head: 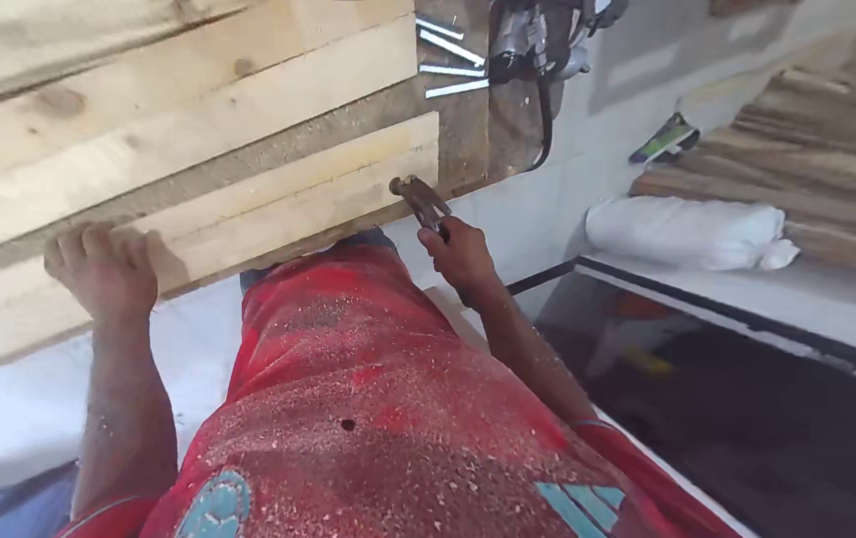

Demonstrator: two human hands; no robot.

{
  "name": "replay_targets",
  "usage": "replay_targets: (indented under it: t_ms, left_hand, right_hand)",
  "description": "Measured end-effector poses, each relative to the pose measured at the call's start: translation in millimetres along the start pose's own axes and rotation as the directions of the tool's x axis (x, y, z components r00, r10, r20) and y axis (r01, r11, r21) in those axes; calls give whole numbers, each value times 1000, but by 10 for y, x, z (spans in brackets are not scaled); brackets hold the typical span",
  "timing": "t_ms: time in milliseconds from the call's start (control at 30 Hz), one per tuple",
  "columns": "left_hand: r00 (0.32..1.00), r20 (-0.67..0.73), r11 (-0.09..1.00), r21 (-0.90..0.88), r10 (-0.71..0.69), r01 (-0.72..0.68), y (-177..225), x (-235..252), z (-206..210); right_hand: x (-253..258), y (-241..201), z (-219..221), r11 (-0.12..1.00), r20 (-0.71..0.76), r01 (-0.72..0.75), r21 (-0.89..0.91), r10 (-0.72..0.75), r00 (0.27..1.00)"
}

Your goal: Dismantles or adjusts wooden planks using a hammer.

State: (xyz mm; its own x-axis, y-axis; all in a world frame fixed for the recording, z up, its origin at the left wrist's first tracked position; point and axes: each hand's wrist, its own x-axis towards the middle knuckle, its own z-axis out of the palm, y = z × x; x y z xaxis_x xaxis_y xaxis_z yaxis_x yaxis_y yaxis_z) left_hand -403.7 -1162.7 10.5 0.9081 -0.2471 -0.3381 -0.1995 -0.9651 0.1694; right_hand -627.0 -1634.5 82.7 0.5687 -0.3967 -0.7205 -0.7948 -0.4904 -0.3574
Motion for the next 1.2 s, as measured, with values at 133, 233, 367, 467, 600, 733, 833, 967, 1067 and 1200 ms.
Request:
replay_targets:
  t_ms: [133, 233, 367, 467, 600, 733, 833, 967, 1067, 1200]
  left_hand:
    - [986, -101, 983, -119, 131, -143, 1129, 29, 239]
    - [989, -72, 986, -90, 131, -137, 1767, 233, 453]
    - [998, 44, 997, 61, -44, 42, 2020, 491, 533]
    - [994, 106, 998, 48, -37, 33, 2017, 575, 481]
    - [991, 134, 1000, 5, 30, -30, 1993, 662, 428]
    - [988, 148, 999, -1, 47, -47, 1955, 700, 446]
    - [988, 153, 999, -24, 27, -23, 1930, 703, 472]
    - [995, 83, 995, -93, 55, -47, 1875, 690, 533]
    - [997, 59, 989, -140, 53, -44, 1858, 675, 541]
    - [994, 89, 987, -154, 59, -45, 1849, 689, 555]
  right_hand:
    - [275, 214, -375, 992, 102, 107, -72, -100, 990]
    - [353, 389, -657, 967, 145, 204, -151, -183, 972]
    - [447, 524, -931, 954, 189, 231, -190, -196, 962]
    - [499, 491, -1015, 955, 205, 233, -186, -194, 959]
    - [560, 183, -1028, 950, 238, 232, -209, -181, 954]
    - [544, -325, -918, 913, 292, 281, -295, -194, 937]
    - [526, -772, -789, 882, 316, 292, -370, -177, 932]
    - [446, -1375, -778, 849, 335, 289, -442, -142, 931]
    - [303, -1636, -808, 783, 269, 474, -403, -394, 879]
    - [368, -1481, -643, 705, 320, 446, -552, -315, 894]
